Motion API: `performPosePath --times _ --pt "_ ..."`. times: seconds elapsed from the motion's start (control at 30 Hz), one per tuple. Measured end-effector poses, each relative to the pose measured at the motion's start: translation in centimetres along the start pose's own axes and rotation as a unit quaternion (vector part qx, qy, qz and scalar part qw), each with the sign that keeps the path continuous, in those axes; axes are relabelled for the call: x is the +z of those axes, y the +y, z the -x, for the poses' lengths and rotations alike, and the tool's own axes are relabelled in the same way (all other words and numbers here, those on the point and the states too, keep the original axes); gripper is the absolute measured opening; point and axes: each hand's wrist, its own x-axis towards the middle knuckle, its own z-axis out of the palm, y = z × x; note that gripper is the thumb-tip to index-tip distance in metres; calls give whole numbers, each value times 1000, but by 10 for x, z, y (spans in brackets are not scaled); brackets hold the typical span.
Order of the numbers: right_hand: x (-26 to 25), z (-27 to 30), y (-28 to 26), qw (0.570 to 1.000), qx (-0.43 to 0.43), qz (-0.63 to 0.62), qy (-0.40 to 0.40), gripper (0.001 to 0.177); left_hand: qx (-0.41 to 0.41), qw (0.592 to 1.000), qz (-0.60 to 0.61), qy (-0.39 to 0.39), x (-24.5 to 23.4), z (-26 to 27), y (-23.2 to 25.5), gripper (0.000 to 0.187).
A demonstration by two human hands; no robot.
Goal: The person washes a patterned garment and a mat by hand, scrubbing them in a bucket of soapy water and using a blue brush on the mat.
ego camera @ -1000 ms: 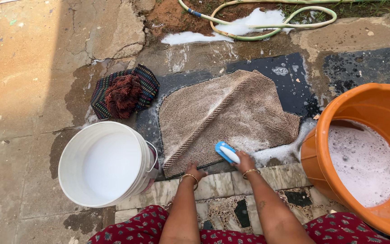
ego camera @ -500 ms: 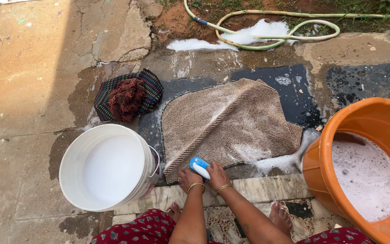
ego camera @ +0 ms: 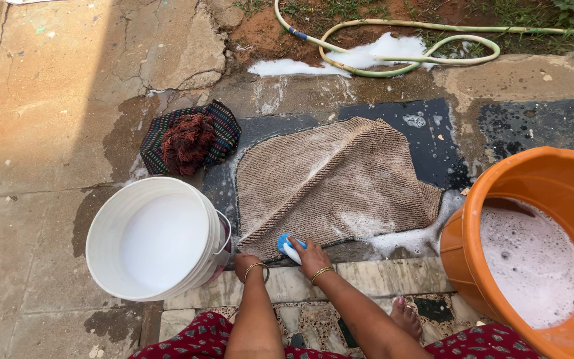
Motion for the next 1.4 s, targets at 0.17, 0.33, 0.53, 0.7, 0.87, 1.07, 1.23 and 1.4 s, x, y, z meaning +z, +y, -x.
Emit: performPosePath --times 0.17,0.33,0.53,0.7,0.87,1.07,1.23,1.4 --pt "8 -4 29 994 42 -95 18 84 51 999 0 16 -19 3 -14 20" --pt "-5 -11 72 961 139 -190 142 85 -61 997 -6 52 -27 19 -28 27" --pt "-1 -14 85 928 239 -217 185 96 130 922 -309 194 -2 45 -31 47" --pt "41 -30 43 982 101 -115 115 89 328 888 -259 -189 66 61 -3 84" --pt "1 -21 150 930 271 -148 201 77 245 813 -433 -303 82 52 12 142" --pt "-29 -3 194 862 420 -119 258 73 257 802 -429 -326 89 54 27 161" --pt "27 -19 72 949 286 -66 114 80 257 791 -456 -317 86 53 21 151" --pt "-15 2 165 932 308 -76 172 69 242 844 -384 -286 59 64 8 122"
